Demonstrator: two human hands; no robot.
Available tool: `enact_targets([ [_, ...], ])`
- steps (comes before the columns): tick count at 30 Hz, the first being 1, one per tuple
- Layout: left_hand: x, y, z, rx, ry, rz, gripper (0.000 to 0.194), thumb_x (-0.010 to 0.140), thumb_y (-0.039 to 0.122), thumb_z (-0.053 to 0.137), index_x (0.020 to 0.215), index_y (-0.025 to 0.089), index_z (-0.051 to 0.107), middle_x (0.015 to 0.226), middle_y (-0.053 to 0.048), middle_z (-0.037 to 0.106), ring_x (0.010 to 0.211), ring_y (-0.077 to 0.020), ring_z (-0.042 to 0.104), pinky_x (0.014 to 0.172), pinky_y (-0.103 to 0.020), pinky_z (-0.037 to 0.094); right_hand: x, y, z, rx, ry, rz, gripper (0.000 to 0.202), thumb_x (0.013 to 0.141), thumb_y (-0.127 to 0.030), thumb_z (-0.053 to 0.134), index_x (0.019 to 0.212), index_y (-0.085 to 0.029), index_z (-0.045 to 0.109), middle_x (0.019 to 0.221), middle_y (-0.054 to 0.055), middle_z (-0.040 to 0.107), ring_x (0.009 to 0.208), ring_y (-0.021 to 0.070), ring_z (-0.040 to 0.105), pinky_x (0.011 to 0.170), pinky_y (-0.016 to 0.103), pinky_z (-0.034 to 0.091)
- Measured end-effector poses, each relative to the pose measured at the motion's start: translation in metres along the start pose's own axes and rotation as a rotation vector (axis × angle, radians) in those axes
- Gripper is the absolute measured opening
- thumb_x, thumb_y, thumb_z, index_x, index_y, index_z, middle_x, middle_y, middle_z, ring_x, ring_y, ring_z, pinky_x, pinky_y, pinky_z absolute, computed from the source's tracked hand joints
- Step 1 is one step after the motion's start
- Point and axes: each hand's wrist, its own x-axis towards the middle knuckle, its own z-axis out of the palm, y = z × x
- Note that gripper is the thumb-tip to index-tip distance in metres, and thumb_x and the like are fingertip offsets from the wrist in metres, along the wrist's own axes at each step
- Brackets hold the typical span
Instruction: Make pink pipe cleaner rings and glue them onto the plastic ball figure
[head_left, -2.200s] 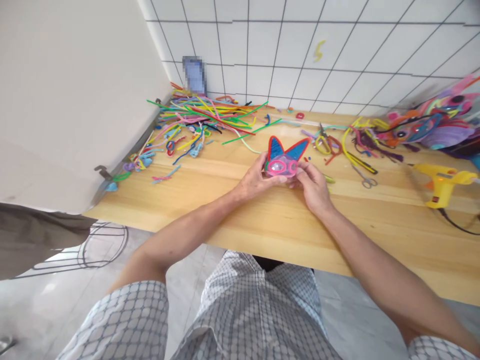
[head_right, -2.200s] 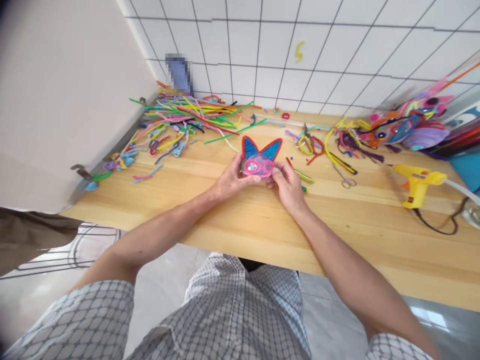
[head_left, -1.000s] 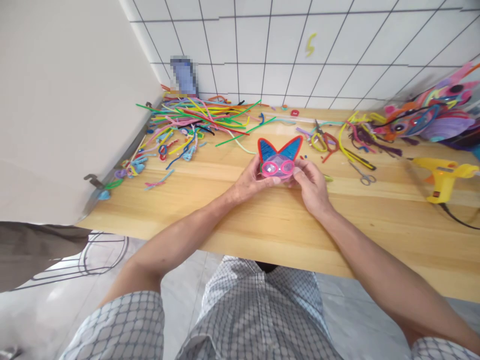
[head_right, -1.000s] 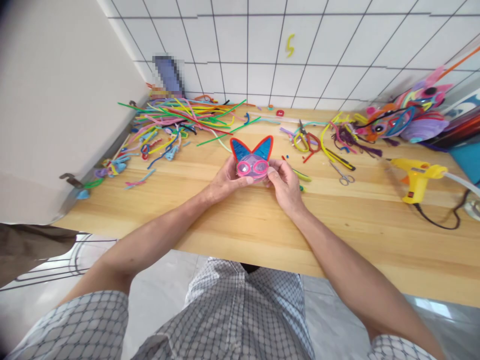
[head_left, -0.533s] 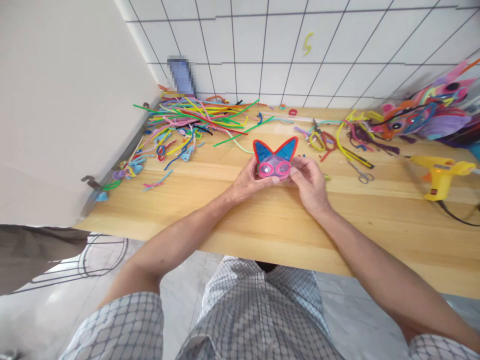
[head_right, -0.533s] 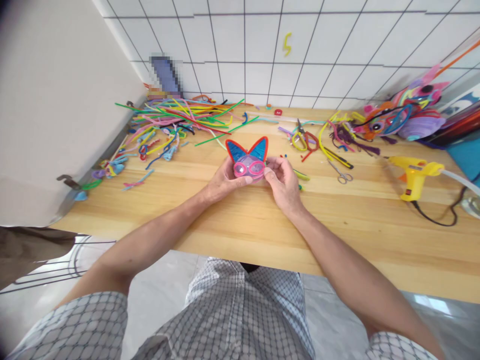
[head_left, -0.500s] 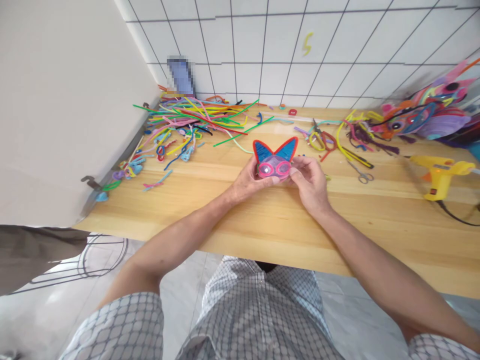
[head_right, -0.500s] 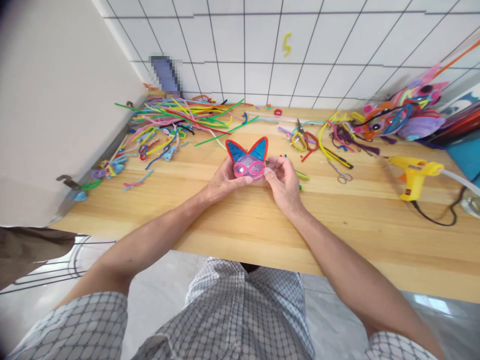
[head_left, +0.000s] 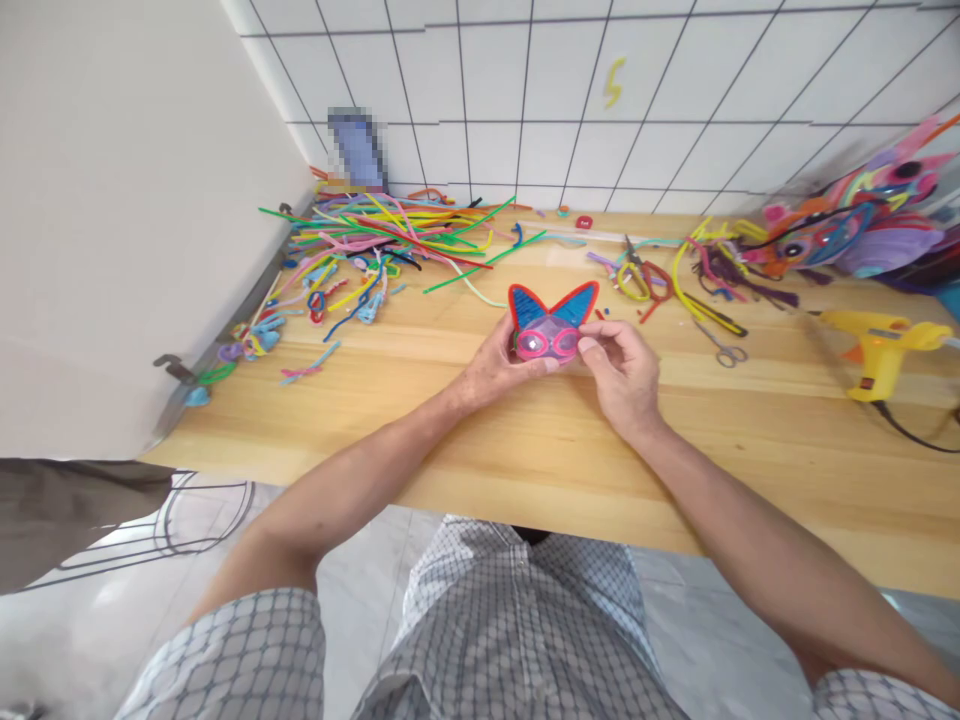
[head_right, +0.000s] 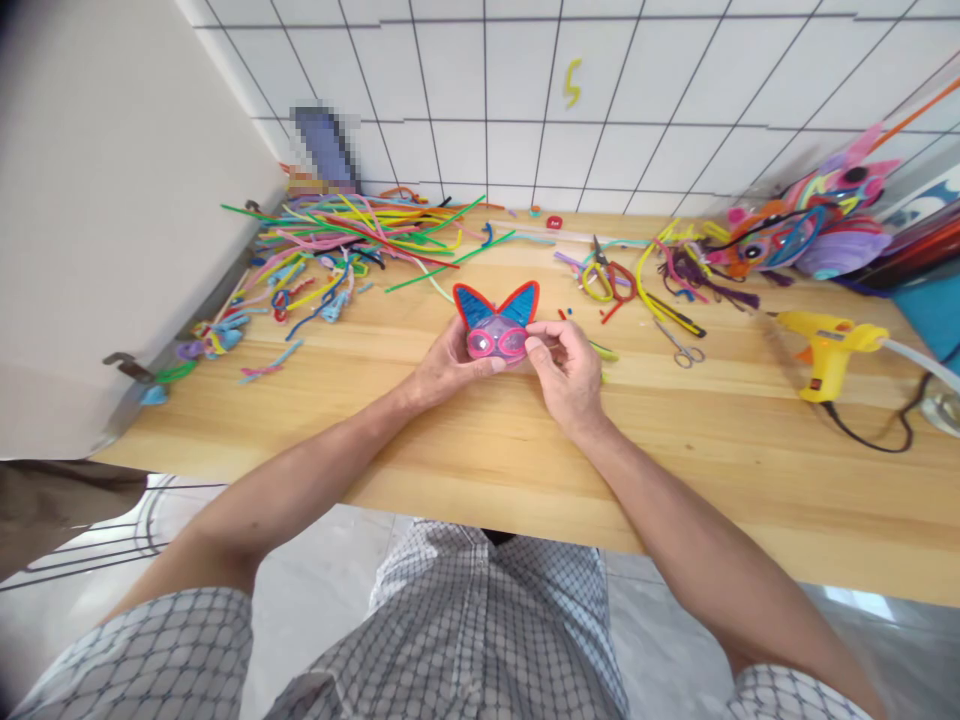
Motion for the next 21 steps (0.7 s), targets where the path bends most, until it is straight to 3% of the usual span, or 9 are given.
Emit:
enact_targets([
  [10, 0.0016, -0.0027, -0.0046, 0.058, -0.03, -0.02, 0.082, 0.076, 0.062, 0.096, 0.137, 0.021, 0.058, 0.137, -0.013, 0.075, 0.125, -0.0312, 0.075, 0.11, -0.049, 0.062, 0.0027, 0.0004, -0.0034, -0.011, -0.051, 0.084, 0.033, 0.098, -0.06, 0.075, 0.098, -0.027, 0.077, 0.093, 0.003, 0.08, 0.081, 0.0213, 0.071, 0.079, 0.039, 0.061],
  [21, -0.001, 0.0001, -0.0026, 0.007, -0.031, -0.075, 0.082, 0.076, 0.059, 0.098, 0.136, 0.021, 0.059, 0.135, -0.012, 0.076, 0.122, -0.0302, 0.077, 0.11, -0.048, 0.063, 0.0, -0.0014, -0.0037, -0.004, -0.05, 0.104, 0.027, 0.095, -0.053, 0.079, 0.092, -0.026, 0.074, 0.088, 0.003, 0.079, 0.079, 0.021, 0.073, 0.075, 0.037, 0.062],
])
